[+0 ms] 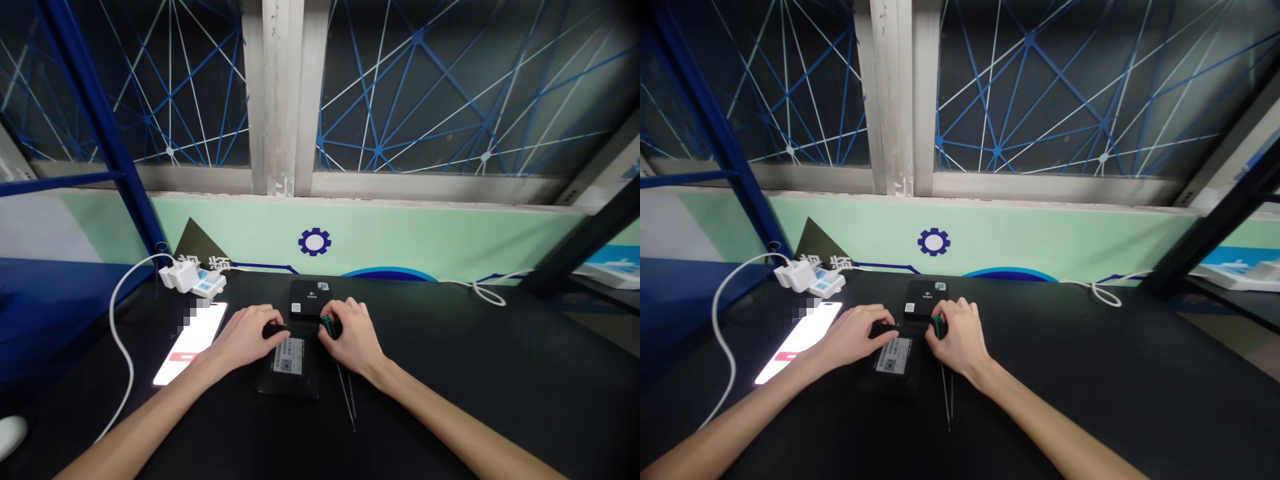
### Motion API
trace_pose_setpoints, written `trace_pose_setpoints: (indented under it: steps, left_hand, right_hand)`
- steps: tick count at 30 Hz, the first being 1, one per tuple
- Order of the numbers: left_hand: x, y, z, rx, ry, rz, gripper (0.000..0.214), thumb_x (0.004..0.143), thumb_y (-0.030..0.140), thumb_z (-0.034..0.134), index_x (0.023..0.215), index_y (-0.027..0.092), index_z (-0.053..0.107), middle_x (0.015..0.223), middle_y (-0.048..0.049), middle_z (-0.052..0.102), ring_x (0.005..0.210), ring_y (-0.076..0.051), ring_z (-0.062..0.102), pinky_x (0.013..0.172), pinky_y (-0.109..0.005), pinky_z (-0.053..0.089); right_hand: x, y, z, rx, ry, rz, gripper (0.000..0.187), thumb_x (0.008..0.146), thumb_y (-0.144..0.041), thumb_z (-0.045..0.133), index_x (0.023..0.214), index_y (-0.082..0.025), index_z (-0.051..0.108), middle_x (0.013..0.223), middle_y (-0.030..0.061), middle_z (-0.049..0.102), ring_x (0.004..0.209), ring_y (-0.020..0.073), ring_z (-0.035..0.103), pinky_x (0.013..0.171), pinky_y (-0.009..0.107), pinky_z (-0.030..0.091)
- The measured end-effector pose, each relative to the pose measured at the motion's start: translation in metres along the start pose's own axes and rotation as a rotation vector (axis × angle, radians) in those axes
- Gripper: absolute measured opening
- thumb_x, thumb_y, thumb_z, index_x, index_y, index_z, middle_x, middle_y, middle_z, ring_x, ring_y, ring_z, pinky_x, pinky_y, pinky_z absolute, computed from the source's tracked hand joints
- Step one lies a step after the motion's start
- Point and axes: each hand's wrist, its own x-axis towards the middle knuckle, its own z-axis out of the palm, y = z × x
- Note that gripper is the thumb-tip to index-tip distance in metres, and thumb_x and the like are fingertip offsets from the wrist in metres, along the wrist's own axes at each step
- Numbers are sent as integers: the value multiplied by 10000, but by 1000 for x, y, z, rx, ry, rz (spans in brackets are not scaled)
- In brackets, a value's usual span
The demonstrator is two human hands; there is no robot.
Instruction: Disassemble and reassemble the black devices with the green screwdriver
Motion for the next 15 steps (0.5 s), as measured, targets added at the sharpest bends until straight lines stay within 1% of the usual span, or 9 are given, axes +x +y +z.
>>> trace_pose_setpoints:
  steps: [5,9,12,15]
  left_hand:
    - [1,-1,0,7,-4,6,227,899,453,596,923,251,696,907,3,700,696,-166,628,607,-269,405]
    - [0,-1,0,9,-2,9,230,903,454,589,929,254,699,908,0,699,708,-169,631,609,-266,405]
    - [0,-1,0,3,-4,7,243,903,462,581,925,251,700,909,-4,701,716,-173,636,609,-268,410]
    - [0,-1,0,2,-6,4,239,899,461,586,916,251,700,911,-6,703,713,-175,639,608,-272,410]
  right_hand:
    - [-1,-2,-1,-25,-11,-13,36,739,-216,628,729,-212,593,731,27,594,757,217,471,704,345,275]
    - [-1,-2,-1,-17,-11,-13,25,748,-204,629,736,-211,608,725,25,583,759,216,480,702,344,292]
    - [0,-1,-1,11,11,-22,34,788,-216,620,755,-213,611,743,25,579,761,214,492,701,342,318]
    - [1,1,-1,72,36,-33,85,852,-229,577,772,-215,601,766,32,573,769,214,504,704,339,355]
